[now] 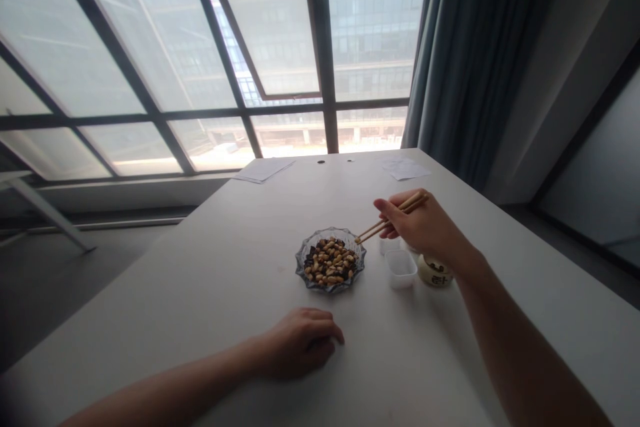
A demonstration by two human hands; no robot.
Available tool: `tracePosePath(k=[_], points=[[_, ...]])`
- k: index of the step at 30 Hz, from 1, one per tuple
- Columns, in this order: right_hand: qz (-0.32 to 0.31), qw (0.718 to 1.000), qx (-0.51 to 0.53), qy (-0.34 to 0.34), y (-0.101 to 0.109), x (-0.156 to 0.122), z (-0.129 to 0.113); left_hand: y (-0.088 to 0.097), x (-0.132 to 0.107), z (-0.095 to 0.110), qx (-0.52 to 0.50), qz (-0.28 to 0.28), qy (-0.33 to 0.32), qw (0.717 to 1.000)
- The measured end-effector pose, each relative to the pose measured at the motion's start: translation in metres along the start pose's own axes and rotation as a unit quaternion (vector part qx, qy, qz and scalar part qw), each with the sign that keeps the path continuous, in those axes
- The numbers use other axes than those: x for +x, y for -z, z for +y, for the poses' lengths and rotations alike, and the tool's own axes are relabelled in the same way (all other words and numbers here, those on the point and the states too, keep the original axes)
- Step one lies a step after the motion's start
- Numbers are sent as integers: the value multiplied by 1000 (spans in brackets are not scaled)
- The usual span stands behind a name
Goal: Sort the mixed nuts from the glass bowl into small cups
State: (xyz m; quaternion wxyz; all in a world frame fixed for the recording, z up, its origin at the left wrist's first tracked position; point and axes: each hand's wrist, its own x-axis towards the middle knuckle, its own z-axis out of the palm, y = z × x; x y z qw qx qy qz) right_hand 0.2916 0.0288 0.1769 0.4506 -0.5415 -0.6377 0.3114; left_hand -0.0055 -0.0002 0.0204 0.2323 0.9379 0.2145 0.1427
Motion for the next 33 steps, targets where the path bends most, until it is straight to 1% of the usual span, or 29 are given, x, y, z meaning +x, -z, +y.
tracePosePath(k=[4,6,8,13,24,27,30,31,33], points=[[17,996,-84,-35,27,-13,-7,-1,0,0,2,0,1,1000],[10,992,-113,-53,35,-17,-8,-1,0,-1,4,0,2,1000],[1,990,-126,-69,37,-20,-10,-2,0,-1,6,-1,1,1000],[-10,987,-125,-97,35,-17,-12,-2,0,-2,6,-1,0,1000],[10,988,-115,-100,38,-17,-12,-2,0,-1,2,4,2,1000],[33,989,-113,-87,37,-17,-13,-2,0,-1,1,5,2,1000],[68,991,-99,-55,32,-16,-14,-1,0,-1,-1,6,1,1000],[69,993,-90,-41,28,-16,-15,-1,0,-1,-1,6,0,1000],[49,996,-68,-15,18,-15,-17,-1,0,-1,-1,5,-1,1000]])
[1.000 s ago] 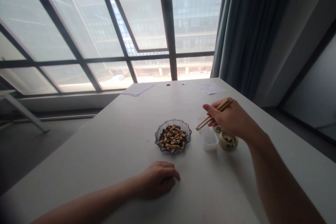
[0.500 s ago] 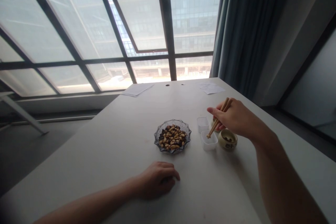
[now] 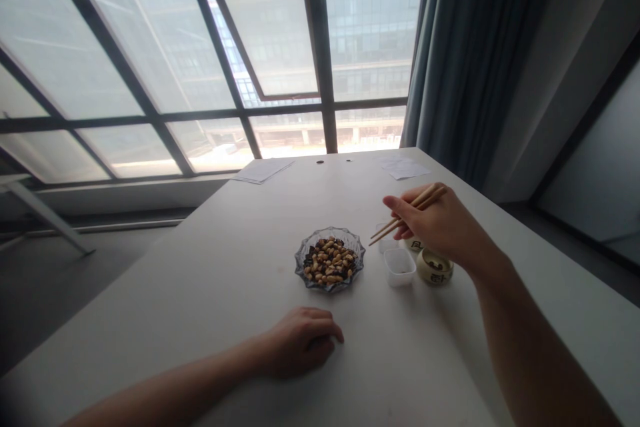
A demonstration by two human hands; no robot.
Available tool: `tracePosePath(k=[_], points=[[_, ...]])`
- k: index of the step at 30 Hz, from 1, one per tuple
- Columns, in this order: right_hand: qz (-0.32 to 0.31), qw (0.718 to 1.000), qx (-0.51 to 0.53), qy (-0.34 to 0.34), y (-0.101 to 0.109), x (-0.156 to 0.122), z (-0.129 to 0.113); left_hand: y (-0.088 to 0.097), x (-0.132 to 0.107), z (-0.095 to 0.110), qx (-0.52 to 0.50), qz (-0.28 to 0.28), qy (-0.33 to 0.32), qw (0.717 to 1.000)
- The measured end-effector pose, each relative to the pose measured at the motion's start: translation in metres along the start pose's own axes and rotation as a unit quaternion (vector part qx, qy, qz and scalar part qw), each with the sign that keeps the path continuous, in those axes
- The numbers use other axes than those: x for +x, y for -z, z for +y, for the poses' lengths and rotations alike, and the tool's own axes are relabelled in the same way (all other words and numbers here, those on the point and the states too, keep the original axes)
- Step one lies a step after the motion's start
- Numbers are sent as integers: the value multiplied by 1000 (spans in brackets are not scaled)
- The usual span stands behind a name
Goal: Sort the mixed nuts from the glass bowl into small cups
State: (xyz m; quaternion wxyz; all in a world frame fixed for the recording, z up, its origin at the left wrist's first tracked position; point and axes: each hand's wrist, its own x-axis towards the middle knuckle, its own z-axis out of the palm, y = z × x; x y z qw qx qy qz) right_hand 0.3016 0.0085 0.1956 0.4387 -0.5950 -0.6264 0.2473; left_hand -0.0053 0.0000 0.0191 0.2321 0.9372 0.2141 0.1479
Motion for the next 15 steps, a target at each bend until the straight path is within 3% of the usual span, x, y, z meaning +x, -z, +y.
tracePosePath(k=[8,15], points=[[-113,992,31,48,-52,7,6,0,0,0,-1,-4,1,1000],[-130,991,5,35,-70,15,17,2,0,0,-4,-7,0,1000]])
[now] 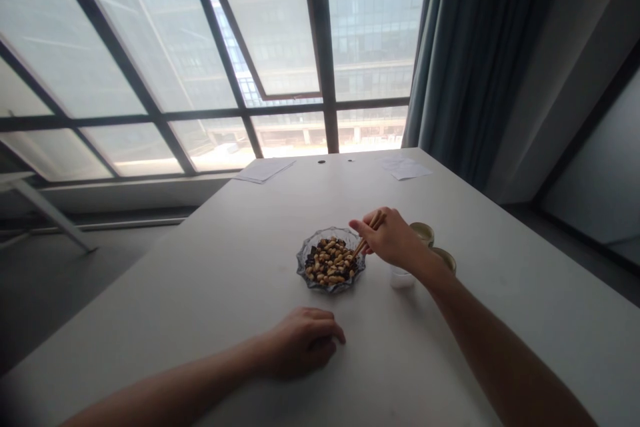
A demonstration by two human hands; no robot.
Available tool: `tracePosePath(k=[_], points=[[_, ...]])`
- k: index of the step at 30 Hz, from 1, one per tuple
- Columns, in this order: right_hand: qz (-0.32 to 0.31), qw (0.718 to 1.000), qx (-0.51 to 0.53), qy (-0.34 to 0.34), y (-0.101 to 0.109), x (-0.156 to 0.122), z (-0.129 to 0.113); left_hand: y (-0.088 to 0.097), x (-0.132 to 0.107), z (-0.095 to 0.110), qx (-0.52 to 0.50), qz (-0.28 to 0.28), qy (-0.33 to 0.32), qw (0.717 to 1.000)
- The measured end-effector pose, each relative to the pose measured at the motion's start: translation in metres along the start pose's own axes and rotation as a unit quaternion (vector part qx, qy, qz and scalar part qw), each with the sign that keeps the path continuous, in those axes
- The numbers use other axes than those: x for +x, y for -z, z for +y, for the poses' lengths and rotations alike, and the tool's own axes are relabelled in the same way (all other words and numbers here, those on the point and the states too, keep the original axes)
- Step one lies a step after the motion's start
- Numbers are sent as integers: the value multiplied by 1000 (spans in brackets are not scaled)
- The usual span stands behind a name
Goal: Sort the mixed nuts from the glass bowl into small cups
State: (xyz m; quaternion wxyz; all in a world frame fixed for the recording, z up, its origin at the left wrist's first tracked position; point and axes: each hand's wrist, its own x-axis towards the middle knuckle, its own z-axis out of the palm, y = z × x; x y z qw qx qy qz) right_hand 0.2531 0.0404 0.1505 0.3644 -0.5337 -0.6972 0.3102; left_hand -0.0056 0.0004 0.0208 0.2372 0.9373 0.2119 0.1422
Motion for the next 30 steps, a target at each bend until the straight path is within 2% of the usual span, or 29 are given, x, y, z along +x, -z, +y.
tracePosePath(k=[12,17,24,27,30], points=[[19,999,27,1,8,-4,-1,1,0,0,5,-3,2,1000],[4,1000,27,-8,2,-2,-7,0,0,0,9,-5,1,1000],[8,1000,23,-5,-5,2,4,-1,1,1,7,-5,-2,1000],[17,1000,22,1,0,1,2,-1,1,0,5,-4,-2,1000],[36,999,28,3,14,-6,-7,-1,0,-1,4,-5,-1,1000]])
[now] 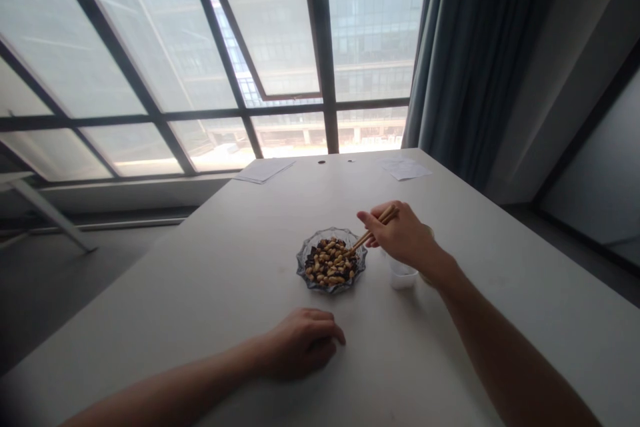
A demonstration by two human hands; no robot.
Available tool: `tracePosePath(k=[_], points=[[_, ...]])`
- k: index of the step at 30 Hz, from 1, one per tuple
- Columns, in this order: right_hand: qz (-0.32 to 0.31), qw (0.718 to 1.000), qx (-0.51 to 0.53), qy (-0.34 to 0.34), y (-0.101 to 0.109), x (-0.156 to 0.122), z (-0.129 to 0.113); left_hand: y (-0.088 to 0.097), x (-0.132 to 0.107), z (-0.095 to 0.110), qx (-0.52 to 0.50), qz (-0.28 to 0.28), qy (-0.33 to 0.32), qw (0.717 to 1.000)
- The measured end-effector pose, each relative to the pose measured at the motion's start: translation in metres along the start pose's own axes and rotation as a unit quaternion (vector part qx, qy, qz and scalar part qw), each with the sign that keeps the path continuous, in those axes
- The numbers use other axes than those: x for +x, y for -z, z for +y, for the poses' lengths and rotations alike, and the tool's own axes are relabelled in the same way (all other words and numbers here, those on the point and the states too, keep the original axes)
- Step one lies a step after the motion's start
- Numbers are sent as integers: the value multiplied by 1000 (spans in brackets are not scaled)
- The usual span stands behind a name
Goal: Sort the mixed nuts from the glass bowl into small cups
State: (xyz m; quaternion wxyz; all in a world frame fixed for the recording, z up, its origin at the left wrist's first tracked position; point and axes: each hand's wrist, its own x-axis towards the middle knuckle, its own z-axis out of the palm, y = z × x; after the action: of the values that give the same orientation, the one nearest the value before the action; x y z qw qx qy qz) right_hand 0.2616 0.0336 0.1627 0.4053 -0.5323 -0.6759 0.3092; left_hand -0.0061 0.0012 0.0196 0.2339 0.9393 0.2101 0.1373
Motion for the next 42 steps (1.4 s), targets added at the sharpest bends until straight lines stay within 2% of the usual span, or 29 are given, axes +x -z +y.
tracePosePath(k=[7,10,16,25,30,35,39,42], points=[[99,994,-35,-34,52,-23,-18,1,1,3,1,0,6,1000],[94,992,-76,-48,65,-28,-16,1,1,3,2,-2,8,1000],[29,991,-106,-74,63,-24,-13,0,1,2,6,-3,12,1000],[50,990,-101,-80,65,-21,-9,0,1,1,1,-6,10,1000],[91,993,-67,-31,54,-20,-15,0,1,2,0,-2,8,1000],[18,999,-33,38,24,-14,-17,1,2,3,2,0,7,1000],[-32,996,-58,53,2,-6,-10,1,2,3,3,0,5,1000],[-49,995,-61,53,-6,-1,-4,1,2,3,3,-1,3,1000]])
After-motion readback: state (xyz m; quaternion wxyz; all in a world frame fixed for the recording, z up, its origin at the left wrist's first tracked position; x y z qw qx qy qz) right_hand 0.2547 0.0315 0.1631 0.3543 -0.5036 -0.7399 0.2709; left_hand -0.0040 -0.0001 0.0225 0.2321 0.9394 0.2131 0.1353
